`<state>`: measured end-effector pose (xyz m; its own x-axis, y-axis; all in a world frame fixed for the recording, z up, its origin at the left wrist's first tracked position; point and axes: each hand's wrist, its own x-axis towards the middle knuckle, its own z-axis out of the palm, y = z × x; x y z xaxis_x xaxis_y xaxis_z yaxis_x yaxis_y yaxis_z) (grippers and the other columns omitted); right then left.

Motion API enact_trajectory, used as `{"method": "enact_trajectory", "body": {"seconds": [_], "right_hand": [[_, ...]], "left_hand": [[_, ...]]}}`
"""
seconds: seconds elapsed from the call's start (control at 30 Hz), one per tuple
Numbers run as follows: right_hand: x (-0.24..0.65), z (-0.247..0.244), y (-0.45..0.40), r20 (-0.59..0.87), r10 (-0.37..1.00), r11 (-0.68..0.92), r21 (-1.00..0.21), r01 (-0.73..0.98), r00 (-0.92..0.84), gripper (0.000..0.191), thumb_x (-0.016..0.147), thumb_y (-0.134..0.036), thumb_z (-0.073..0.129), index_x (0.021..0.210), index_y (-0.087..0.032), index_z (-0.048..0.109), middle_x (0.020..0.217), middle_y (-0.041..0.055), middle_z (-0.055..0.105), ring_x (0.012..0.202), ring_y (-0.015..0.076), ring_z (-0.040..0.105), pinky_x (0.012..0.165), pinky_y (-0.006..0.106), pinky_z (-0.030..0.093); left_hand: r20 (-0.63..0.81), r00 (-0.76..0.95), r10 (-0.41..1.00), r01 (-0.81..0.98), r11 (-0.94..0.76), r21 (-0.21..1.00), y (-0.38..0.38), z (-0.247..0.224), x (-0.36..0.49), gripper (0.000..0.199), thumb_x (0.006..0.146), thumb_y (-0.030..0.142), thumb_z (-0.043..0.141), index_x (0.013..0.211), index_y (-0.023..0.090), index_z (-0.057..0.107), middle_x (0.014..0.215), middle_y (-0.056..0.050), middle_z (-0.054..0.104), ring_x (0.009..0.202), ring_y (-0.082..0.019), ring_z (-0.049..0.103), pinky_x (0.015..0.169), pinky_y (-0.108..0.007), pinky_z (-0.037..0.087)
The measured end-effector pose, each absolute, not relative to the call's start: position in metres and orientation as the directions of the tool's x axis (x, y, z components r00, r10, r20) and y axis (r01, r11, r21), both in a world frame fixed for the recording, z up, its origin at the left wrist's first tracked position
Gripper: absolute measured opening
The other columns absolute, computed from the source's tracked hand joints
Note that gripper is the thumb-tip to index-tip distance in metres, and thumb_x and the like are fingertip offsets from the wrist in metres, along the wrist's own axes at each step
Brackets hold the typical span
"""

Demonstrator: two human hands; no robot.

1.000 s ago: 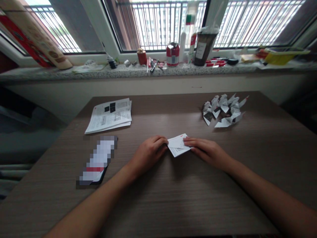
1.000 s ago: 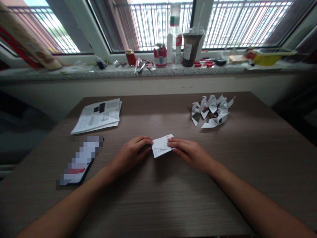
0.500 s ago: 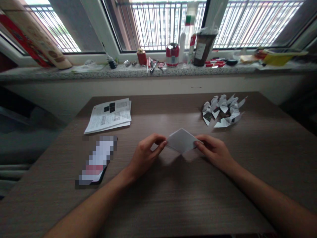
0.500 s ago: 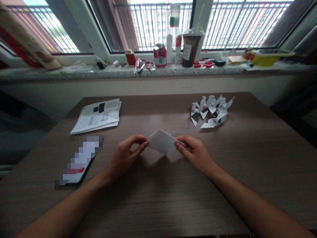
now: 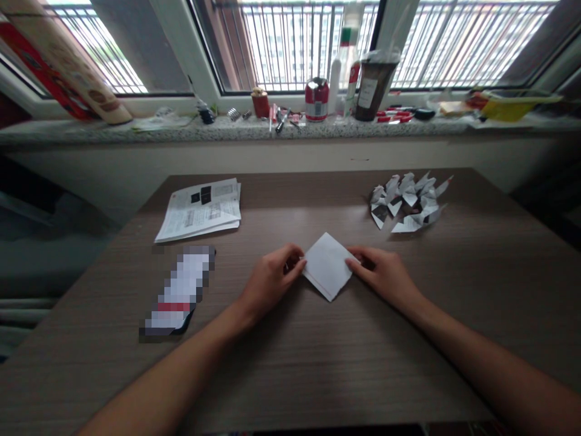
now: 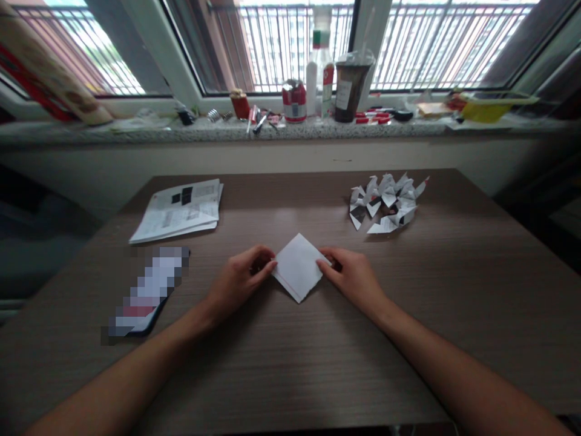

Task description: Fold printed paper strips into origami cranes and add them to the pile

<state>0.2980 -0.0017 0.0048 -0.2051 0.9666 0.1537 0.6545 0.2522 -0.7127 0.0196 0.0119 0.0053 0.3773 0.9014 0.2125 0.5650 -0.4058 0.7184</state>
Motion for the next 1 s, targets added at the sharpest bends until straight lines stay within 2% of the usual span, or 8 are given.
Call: {"method": "enact_trajectory", "body": {"seconds": [0.1, 0.2, 0.3, 0.37, 0.47, 0.6, 0.87, 1.0], "right_hand": [[0.297, 0.001, 0.0, 0.199, 0.945, 0.327, -0.651, 0.686, -0.261, 0.027, 0.098, -0.032, 0.063, 0.118, -0.02, 0.076, 0.097, 0.007, 0.079, 0.08, 0.0228, 0.071, 0.074, 0.035, 0.053], [0.296, -0.004, 0.0, 0.243, 0.924, 0.383, -0.613, 0.691, -0.297, 0.024, 0.099, -0.03, 0.063, 0.116, -0.02, 0.076, 0.105, 0.0094, 0.078, 0.09, 0.0249, 0.071, 0.081, 0.038, 0.055], [0.296, -0.006, -0.001, 0.247, 0.917, 0.4, -0.584, 0.706, -0.314, 0.024, 0.1, -0.029, 0.062, 0.117, -0.02, 0.076, 0.102, 0.0098, 0.076, 0.091, 0.0255, 0.071, 0.082, 0.039, 0.055], [0.296, -0.006, -0.001, 0.24, 0.916, 0.4, -0.573, 0.716, -0.32, 0.025, 0.1, -0.03, 0.062, 0.118, -0.019, 0.076, 0.098, 0.0095, 0.074, 0.087, 0.0251, 0.07, 0.079, 0.038, 0.055], [0.297, -0.005, -0.001, 0.231, 0.917, 0.4, -0.567, 0.72, -0.327, 0.025, 0.1, -0.031, 0.063, 0.118, -0.019, 0.076, 0.096, 0.0091, 0.073, 0.085, 0.0247, 0.069, 0.077, 0.037, 0.054], [0.297, -0.006, 0.0, 0.234, 0.912, 0.41, -0.569, 0.713, -0.338, 0.025, 0.1, -0.03, 0.062, 0.118, -0.019, 0.076, 0.097, 0.0097, 0.073, 0.087, 0.0249, 0.069, 0.078, 0.038, 0.054], [0.303, -0.002, 0.001, 0.22, 0.904, 0.421, -0.614, 0.668, -0.367, 0.027, 0.102, -0.032, 0.061, 0.123, -0.022, 0.075, 0.102, 0.0087, 0.076, 0.084, 0.0223, 0.069, 0.076, 0.036, 0.055], [0.312, 0.001, 0.004, 0.216, 0.894, 0.431, -0.658, 0.618, -0.393, 0.03, 0.102, -0.028, 0.058, 0.128, -0.023, 0.072, 0.112, 0.009, 0.077, 0.093, 0.0233, 0.071, 0.081, 0.037, 0.057]], "left_hand": [[0.226, 0.399, 0.889, 0.618, -0.443, 0.65, 0.014, 0.0, 0.019, 0.007, 0.098, 0.021, 0.065, 0.105, 0.02, 0.065, 0.091, -0.002, 0.068, 0.082, -0.017, 0.067, 0.074, -0.03, 0.053], [0.297, 0.442, 0.846, 0.642, -0.53, 0.554, 0.015, -0.004, 0.019, 0.02, 0.097, 0.019, 0.067, 0.117, 0.021, 0.065, 0.112, -0.007, 0.067, 0.099, -0.022, 0.067, 0.087, -0.038, 0.057], [0.346, 0.55, 0.76, 0.619, -0.649, 0.443, 0.013, -0.003, 0.021, 0.031, 0.099, 0.019, 0.066, 0.129, 0.024, 0.064, 0.129, -0.01, 0.064, 0.119, -0.027, 0.062, 0.101, -0.047, 0.055], [0.315, 0.637, 0.704, 0.587, -0.707, 0.394, 0.009, -0.001, 0.023, 0.035, 0.1, 0.02, 0.064, 0.135, 0.025, 0.061, 0.135, -0.01, 0.064, 0.122, -0.027, 0.061, 0.104, -0.048, 0.054], [0.242, 0.708, 0.663, 0.563, -0.737, 0.373, 0.002, 0.002, 0.026, 0.043, 0.1, 0.022, 0.065, 0.143, 0.025, 0.057, 0.143, -0.01, 0.061, 0.126, -0.028, 0.06, 0.107, -0.049, 0.053], [0.192, 0.734, 0.652, 0.572, -0.745, 0.344, -0.001, 0.002, 0.028, 0.043, 0.102, 0.026, 0.062, 0.145, 0.024, 0.057, 0.146, -0.011, 0.06, 0.13, -0.03, 0.058, 0.109, -0.052, 0.051], [0.155, 0.736, 0.659, 0.589, -0.736, 0.334, -0.002, 0.001, 0.027, 0.043, 0.105, 0.027, 0.058, 0.148, 0.026, 0.054, 0.149, -0.011, 0.056, 0.134, -0.031, 0.055, 0.112, -0.052, 0.048], [0.162, 0.734, 0.66, 0.585, -0.735, 0.344, -0.002, 0.0, 0.026, 0.044, 0.105, 0.027, 0.058, 0.148, 0.027, 0.054, 0.151, -0.011, 0.056, 0.135, -0.031, 0.055, 0.112, -0.053, 0.048]]}}
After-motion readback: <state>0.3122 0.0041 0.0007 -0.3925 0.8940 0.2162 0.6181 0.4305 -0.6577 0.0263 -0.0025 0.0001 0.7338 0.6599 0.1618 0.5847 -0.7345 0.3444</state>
